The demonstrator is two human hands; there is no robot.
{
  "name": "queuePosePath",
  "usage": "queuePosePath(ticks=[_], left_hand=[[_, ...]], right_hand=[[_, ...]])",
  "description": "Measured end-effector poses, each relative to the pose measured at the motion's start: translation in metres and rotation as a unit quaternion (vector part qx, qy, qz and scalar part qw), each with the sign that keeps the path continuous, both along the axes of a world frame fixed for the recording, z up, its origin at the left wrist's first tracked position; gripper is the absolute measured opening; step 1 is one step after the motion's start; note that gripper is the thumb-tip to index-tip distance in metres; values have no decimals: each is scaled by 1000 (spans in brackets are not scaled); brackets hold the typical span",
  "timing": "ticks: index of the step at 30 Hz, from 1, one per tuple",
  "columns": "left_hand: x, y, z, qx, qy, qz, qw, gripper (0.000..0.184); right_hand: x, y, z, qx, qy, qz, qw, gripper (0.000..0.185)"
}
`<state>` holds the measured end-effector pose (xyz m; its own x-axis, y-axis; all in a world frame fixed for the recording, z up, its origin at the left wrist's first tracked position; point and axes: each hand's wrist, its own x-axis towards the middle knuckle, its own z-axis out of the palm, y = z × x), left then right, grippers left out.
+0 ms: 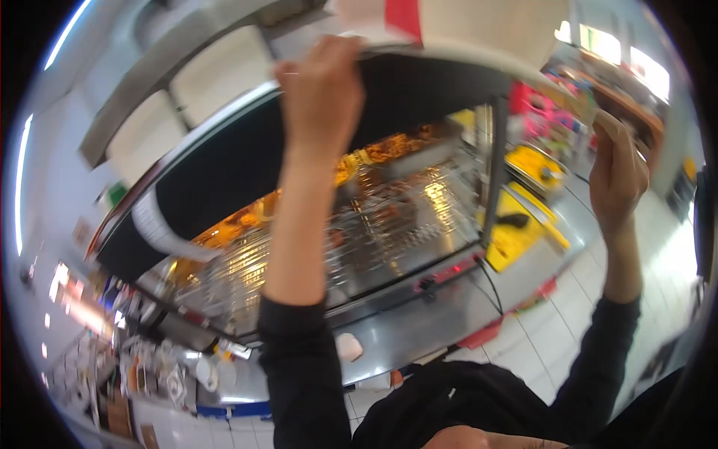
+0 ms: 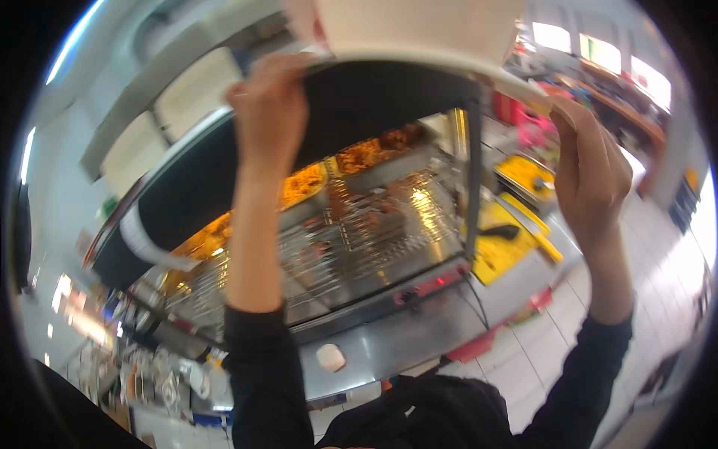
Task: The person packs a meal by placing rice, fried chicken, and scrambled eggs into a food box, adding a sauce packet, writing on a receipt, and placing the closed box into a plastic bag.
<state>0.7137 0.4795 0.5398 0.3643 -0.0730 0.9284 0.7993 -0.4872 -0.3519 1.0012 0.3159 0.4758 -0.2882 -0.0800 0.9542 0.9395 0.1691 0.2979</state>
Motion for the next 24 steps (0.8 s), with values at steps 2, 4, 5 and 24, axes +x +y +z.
queuePosePath(ticks=[2, 4, 5, 24], left_hand=[[3, 0, 7, 9, 19, 18, 1000, 18], [3, 0, 9, -2, 25, 16, 1000, 20], [9, -4, 8, 0, 28, 3, 1000, 20], [-142, -158, -491, -588, -327, 478, 565, 103]], right_hand=[[19, -26, -33, 24, 38, -51, 998, 15], [40, -61, -74, -142, 319, -4, 937, 21], [44, -74, -96, -179, 388, 85, 900, 29], [-152, 22, -383, -678, 268, 562, 390, 33]])
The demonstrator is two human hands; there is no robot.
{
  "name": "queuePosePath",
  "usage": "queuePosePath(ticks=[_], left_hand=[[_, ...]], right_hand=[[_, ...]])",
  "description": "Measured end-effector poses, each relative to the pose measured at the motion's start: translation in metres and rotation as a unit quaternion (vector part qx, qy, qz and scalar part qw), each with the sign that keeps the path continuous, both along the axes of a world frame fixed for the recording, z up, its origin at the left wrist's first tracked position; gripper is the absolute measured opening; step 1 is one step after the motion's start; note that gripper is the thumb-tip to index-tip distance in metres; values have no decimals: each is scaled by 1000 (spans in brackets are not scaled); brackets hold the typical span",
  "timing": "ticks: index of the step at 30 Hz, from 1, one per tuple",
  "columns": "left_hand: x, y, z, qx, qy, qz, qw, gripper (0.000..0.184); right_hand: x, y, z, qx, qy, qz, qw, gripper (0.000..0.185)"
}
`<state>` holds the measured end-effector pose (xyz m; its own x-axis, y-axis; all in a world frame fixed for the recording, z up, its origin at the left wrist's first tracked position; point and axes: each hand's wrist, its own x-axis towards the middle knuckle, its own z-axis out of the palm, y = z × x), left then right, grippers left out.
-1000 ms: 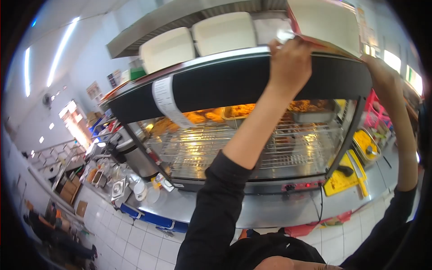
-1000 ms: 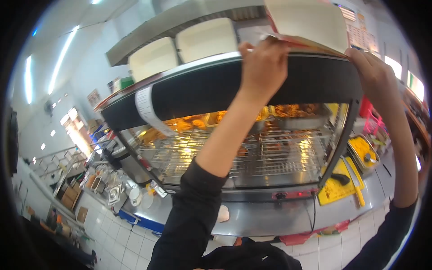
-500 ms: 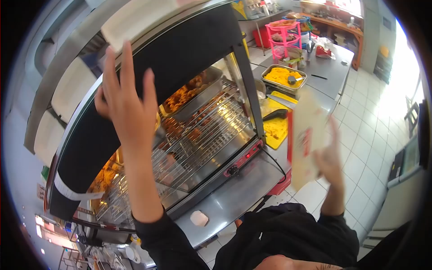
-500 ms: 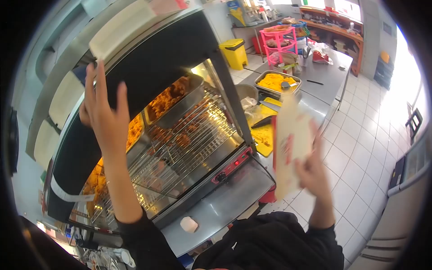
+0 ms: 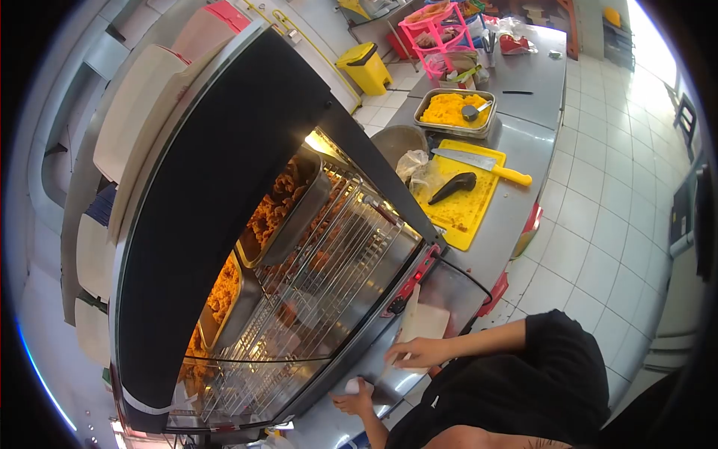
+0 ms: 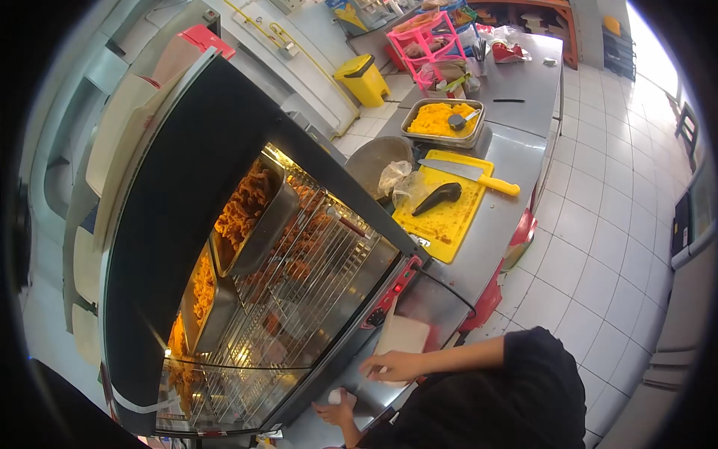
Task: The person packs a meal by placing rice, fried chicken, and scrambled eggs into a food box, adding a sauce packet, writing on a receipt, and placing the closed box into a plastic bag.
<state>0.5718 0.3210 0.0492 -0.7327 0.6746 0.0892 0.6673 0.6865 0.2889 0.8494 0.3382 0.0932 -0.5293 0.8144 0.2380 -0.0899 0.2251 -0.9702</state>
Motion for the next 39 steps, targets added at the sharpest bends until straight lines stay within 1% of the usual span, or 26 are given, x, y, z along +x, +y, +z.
queuePosePath(ticks=[2, 4, 5, 6, 7, 9, 10, 11, 12, 14, 16, 17, 18, 19, 20, 21, 23, 24, 25, 27, 28, 30, 31, 33, 37, 39], left_hand=[[-38, 0, -25, -51, -44, -4, 998, 113], [-64, 3, -48, -93, -87, -3, 992, 124], [-67, -1, -58, 12, -191, -43, 981, 119], [-70, -5, -63, 119, -286, -80, 947, 115], [-77, -3, -63, 127, -283, -68, 948, 115], [-84, 4, -43, -27, -381, -197, 903, 99], [-93, 4, -47, -22, -382, -185, 905, 99], [-98, 10, -54, -36, -344, -189, 919, 91], [-100, 11, -60, -50, -305, -194, 931, 84], [-85, 12, -44, -65, -280, -169, 943, 91], [-84, 14, -54, -67, -192, -211, 956, 95], [-82, 13, -56, -48, -221, -205, 952, 97], [-72, 11, -46, -32, -195, -226, 954, 94], [-57, 10, -29, -21, -200, -231, 952, 95], [-48, 8, -19, -8, -206, -236, 950, 96], [-51, 2, -22, -11, -205, -232, 951, 96], [-53, -3, -32, 71, -288, -174, 939, 96], [-50, -5, -30, 73, -290, -171, 939, 96], [-44, -12, -20, 141, -365, -154, 907, 97], [-27, -28, 13, 208, -458, -157, 850, 93], [-18, -29, 26, 205, -458, -152, 851, 93], [0, -27, 49, 95, -346, -350, 865, 83], [12, -24, 61, 94, -347, -348, 866, 83], [41, -13, 75, 13, -322, -458, 828, 77], [79, 0, 75, -43, -295, -486, 822, 73], [88, 5, 46, -50, -276, -498, 821, 72]], right_hand=[[9, 4, 26, 44, -12, -3, 999, 38], [52, 26, 83, -31, -168, 115, 978, 30], [73, 40, 66, 103, -73, -33, 991, 22], [100, 58, 55, 100, -53, -192, 975, 18], [122, 96, 24, 178, -17, -402, 898, 20], [199, 159, 52, 61, 175, -572, 799, 38], [229, 205, 40, 9, 164, -588, 792, 42], [248, 248, 29, 98, 97, -646, 751, 43], [273, 293, -8, 127, -93, -713, 684, 43], [280, 329, -18, 158, -269, -744, 591, 43], [274, 319, 17, 73, -409, -610, 674, 47], [279, 326, 20, 49, -425, -542, 723, 45], [281, 331, 17, 45, -423, -538, 728, 45], [282, 335, 9, 2, -254, -501, 827, 37], [284, 334, 0, -43, -75, -445, 891, 31], [278, 327, -4, 0, 134, -454, 881, 26], [266, 266, 15, -70, 330, -443, 831, 26], [242, 218, 57, 58, 263, -526, 807, 26], [215, 177, 78, 183, 189, -594, 760, 26], [181, 128, 52, 224, 86, -617, 750, 26], [170, 122, 42, 387, -14, -541, 747, 27], [142, 109, 74, 424, -222, -514, 712, 28], [130, 111, 80, 422, -223, -512, 714, 28], [112, 119, 91, 308, -59, -571, 758, 30], [89, 111, 120, 278, -15, -591, 757, 35], [86, 107, 114, 210, 12, -555, 805, 34]])
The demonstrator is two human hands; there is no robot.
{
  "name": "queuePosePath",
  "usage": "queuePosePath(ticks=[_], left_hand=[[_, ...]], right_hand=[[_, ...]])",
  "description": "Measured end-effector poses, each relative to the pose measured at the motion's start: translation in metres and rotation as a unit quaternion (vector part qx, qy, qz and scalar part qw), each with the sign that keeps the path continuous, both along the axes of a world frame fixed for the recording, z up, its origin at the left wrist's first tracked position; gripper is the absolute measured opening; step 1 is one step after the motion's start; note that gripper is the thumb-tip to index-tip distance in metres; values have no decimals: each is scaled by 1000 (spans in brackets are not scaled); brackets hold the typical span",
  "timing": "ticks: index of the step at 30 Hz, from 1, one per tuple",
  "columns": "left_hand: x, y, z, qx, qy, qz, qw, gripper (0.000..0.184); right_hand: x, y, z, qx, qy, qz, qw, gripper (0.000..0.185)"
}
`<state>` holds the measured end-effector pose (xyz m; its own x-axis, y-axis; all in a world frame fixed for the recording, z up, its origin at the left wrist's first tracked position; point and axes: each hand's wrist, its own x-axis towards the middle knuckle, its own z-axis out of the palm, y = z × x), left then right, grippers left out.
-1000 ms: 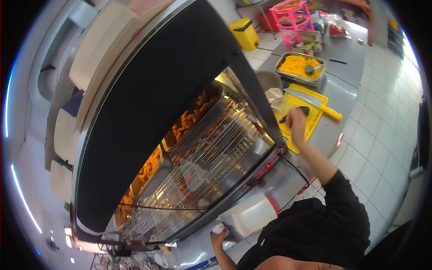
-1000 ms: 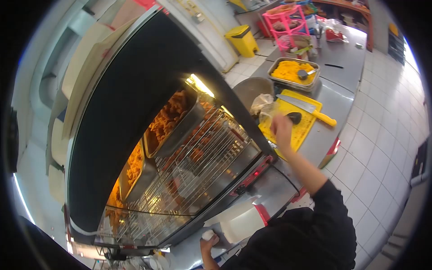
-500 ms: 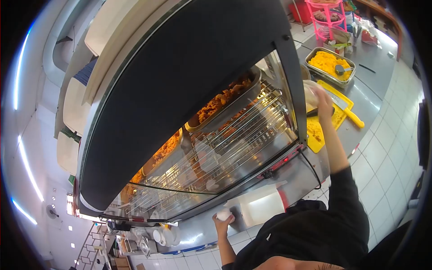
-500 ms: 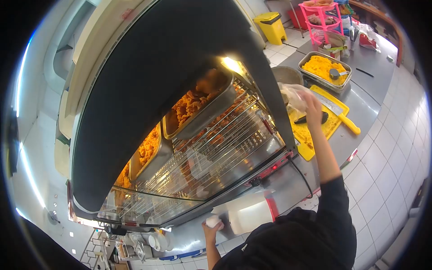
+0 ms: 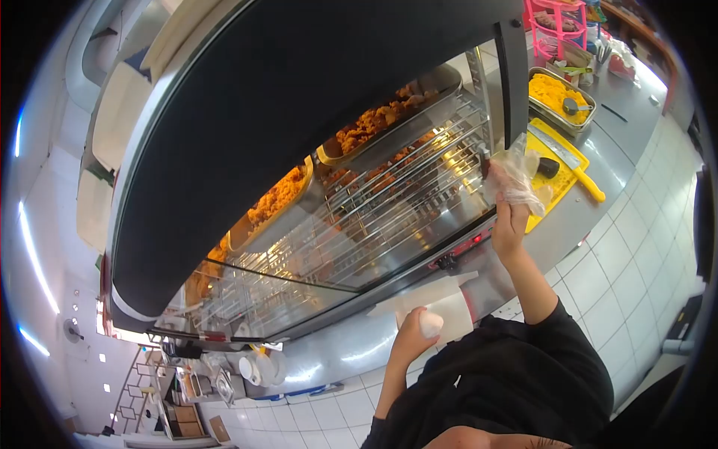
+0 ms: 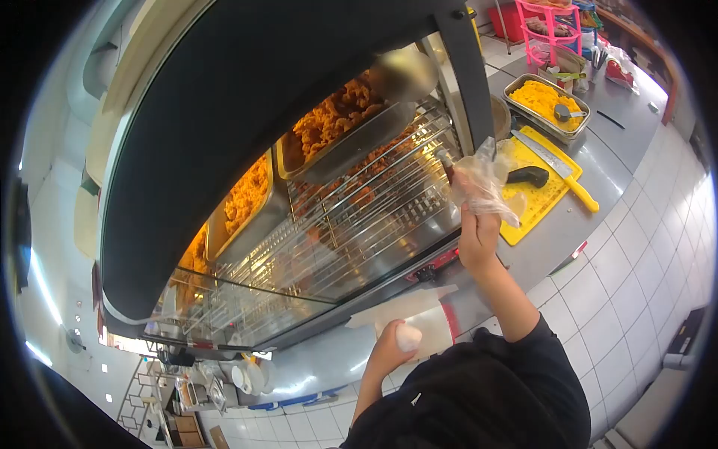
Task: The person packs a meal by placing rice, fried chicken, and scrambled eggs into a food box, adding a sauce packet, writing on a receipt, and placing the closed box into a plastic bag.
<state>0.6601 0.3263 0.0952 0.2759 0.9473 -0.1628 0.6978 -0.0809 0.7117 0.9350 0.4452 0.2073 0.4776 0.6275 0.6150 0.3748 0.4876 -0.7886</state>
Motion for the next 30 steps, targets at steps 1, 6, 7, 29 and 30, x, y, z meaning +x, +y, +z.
queuePosePath(ticks=[1, 6, 7, 29, 30], left_hand=[[1, 3, -13, 13, 26, -17, 999, 70], [-18, -4, -45, 33, 200, 22, 979, 69], [-28, -8, -48, 25, 184, 59, 981, 71], [-92, -50, -45, 129, 206, 259, 935, 70], [-94, -48, -44, 153, 210, 262, 929, 69]], right_hand=[[-3, -3, -3, -2, -2, 5, 1000, 34], [-15, -5, -36, -50, 74, 256, 962, 40], [-15, -2, -29, -106, 58, 323, 939, 40], [8, 259, -80, -125, -576, -95, 802, 26], [9, 260, -81, -126, -576, -95, 802, 27]])
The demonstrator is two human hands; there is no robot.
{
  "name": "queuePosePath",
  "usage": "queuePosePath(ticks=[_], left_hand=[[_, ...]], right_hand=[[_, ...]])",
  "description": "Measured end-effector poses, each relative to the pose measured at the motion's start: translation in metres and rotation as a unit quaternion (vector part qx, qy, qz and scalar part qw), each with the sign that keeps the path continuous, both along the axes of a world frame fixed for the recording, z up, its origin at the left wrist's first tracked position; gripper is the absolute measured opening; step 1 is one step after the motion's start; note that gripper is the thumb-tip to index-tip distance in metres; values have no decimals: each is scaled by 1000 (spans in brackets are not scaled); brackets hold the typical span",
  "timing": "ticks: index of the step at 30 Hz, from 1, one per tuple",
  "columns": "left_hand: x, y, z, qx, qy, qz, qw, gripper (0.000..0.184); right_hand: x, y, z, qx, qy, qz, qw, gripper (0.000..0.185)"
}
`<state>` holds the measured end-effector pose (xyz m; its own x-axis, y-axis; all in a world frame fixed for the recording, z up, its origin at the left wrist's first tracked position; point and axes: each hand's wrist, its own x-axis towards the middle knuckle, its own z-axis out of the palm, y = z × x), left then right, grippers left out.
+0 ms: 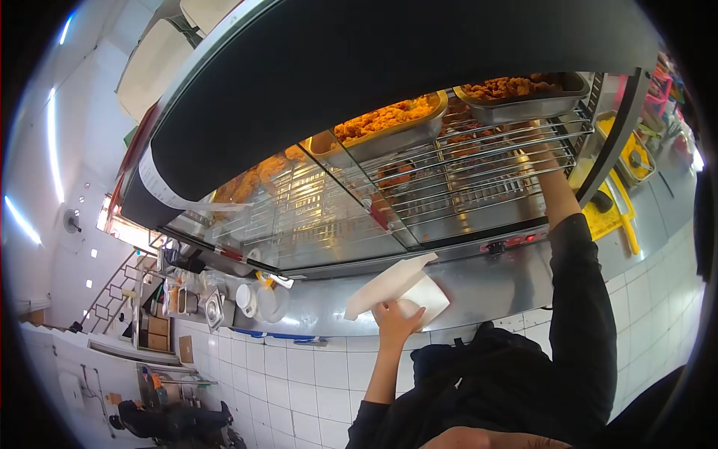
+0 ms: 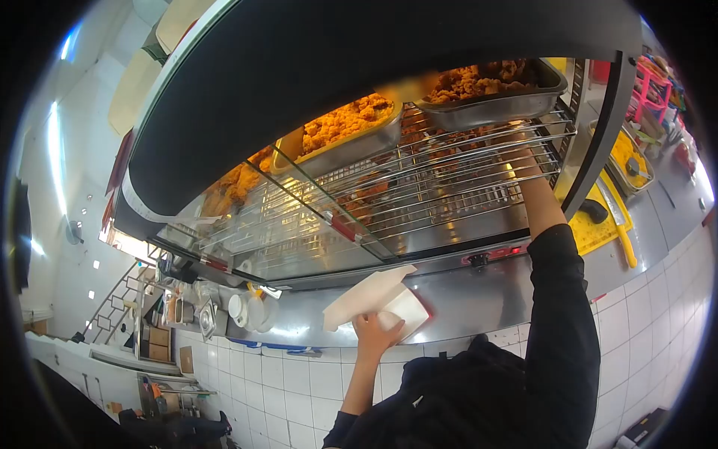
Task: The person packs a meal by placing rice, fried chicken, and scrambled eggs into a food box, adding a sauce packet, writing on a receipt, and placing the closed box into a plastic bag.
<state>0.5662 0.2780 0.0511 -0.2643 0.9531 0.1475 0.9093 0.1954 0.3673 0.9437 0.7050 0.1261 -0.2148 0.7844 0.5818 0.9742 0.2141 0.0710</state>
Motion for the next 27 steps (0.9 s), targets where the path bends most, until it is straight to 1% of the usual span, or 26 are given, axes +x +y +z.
queuePosePath(ticks=[1, 2, 4, 5, 7, 8, 10, 13, 16, 17, 18, 19, 20, 22, 23, 24, 25, 26, 27], left_hand=[[-1, 1, 0, 21, 10, 0, 1000, 69], [-1, 1, 9, 20, 9, 1, 1000, 69], [-4, 0, 29, -89, -33, -26, 995, 74], [-6, -2, 36, -90, -33, -27, 995, 74], [-6, -3, 43, -87, 38, -136, 986, 83], [-8, -4, 37, -88, 34, -142, 985, 83], [-12, -6, 18, -133, 36, -166, 977, 87], [-14, -4, 11, -114, 16, -167, 979, 82], [-15, -4, 9, -109, 1, -160, 981, 79], [-14, -5, 13, -112, 2, -160, 981, 79], [-11, -5, 17, -118, 12, -153, 981, 75], [-9, -5, 19, -123, 20, -146, 981, 71], [-9, -6, 18, -124, 20, -146, 981, 71], [-9, -7, 13, -141, 28, -149, 978, 63], [-8, -9, 11, -143, 25, -149, 978, 63], [-8, -10, 8, -117, 33, -153, 981, 60], [-7, -11, 5, -90, 41, -156, 983, 58], [-6, -12, 4, -93, 38, -155, 983, 58], [-6, -12, 3, -79, 31, -151, 985, 57]], right_hand=[[2, 0, -2, -1, 0, 0, 1000, 28], [2, 0, -2, 0, -1, 0, 1000, 28], [1, -3, -3, 1, -2, 0, 1000, 30], [-1, -2, -1, 6, -1, 3, 1000, 31], [-3, -5, 0, 17, -1, 10, 1000, 32], [-2, -9, -1, 23, -3, 14, 1000, 33], [-3, -15, -4, 42, -4, 15, 999, 35], [-6, -31, -12, 78, -25, 7, 997, 37], [-12, -43, -25, 127, -96, -13, 987, 40], [-15, -48, -24, 121, -139, -4, 983, 44], [-26, -62, 10, -85, -37, -39, 995, 45], [-17, -43, -11, -86, -36, -39, 995, 45], [-16, -36, -5, 14, -114, -19, 993, 45], [-12, -50, -10, 134, -263, -75, 953, 42], [0, -31, -34, 162, -124, -39, 978, 33], [2, -25, -36, 199, 15, 16, 980, 25], [9, -27, -41, 80, 236, 142, 958, 24], [7, -41, -26, -3, 460, 236, 856, 24], [8, -54, -13, -21, 393, 199, 897, 23]])
